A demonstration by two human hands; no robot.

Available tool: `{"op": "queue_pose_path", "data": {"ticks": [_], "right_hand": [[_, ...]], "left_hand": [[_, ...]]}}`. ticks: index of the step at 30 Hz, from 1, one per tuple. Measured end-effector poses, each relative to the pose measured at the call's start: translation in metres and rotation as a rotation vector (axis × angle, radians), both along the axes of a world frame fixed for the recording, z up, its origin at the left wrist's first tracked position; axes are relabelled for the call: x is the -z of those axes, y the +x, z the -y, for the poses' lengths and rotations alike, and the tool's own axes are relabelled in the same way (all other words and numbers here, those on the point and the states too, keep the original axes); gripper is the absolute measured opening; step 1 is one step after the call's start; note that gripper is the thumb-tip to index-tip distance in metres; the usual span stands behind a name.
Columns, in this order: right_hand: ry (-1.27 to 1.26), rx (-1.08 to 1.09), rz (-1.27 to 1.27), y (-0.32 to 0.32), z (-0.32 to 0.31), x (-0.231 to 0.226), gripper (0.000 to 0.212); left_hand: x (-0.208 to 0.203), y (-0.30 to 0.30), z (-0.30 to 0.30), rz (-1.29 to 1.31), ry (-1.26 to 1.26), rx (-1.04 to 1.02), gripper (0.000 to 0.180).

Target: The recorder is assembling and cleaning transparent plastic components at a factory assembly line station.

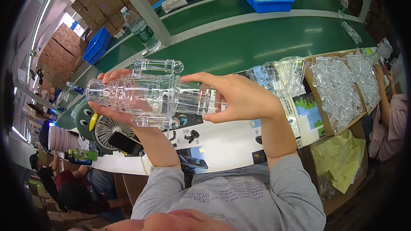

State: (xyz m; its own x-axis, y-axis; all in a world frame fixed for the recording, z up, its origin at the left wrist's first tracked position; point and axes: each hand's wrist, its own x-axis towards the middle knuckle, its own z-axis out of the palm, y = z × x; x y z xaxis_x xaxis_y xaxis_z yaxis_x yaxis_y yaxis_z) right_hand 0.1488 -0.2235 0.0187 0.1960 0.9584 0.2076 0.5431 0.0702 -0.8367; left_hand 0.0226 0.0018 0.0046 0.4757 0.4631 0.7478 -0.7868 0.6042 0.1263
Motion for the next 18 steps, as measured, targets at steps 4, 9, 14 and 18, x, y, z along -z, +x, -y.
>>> {"op": "queue_pose_path", "data": {"ticks": [4, 9, 14, 18], "right_hand": [[0.005, -0.001, 0.025, -0.0022, -0.0007, -0.0006, 0.077], [0.024, -0.017, 0.029, -0.0006, -0.0017, 0.0021, 0.076], [0.020, -0.016, 0.030, -0.0005, -0.0021, -0.0002, 0.075], [0.022, -0.032, 0.012, -0.0006, -0.0034, -0.0003, 0.075]], "left_hand": [[0.0029, -0.0010, -0.0012, 0.004, 0.040, -0.026, 0.059], [0.0040, 0.0005, -0.0032, 0.025, 0.050, -0.008, 0.060], [0.0030, 0.0006, -0.0036, 0.043, 0.059, 0.004, 0.060], [0.0034, -0.0020, -0.0020, 0.046, 0.036, -0.008, 0.059]]}}
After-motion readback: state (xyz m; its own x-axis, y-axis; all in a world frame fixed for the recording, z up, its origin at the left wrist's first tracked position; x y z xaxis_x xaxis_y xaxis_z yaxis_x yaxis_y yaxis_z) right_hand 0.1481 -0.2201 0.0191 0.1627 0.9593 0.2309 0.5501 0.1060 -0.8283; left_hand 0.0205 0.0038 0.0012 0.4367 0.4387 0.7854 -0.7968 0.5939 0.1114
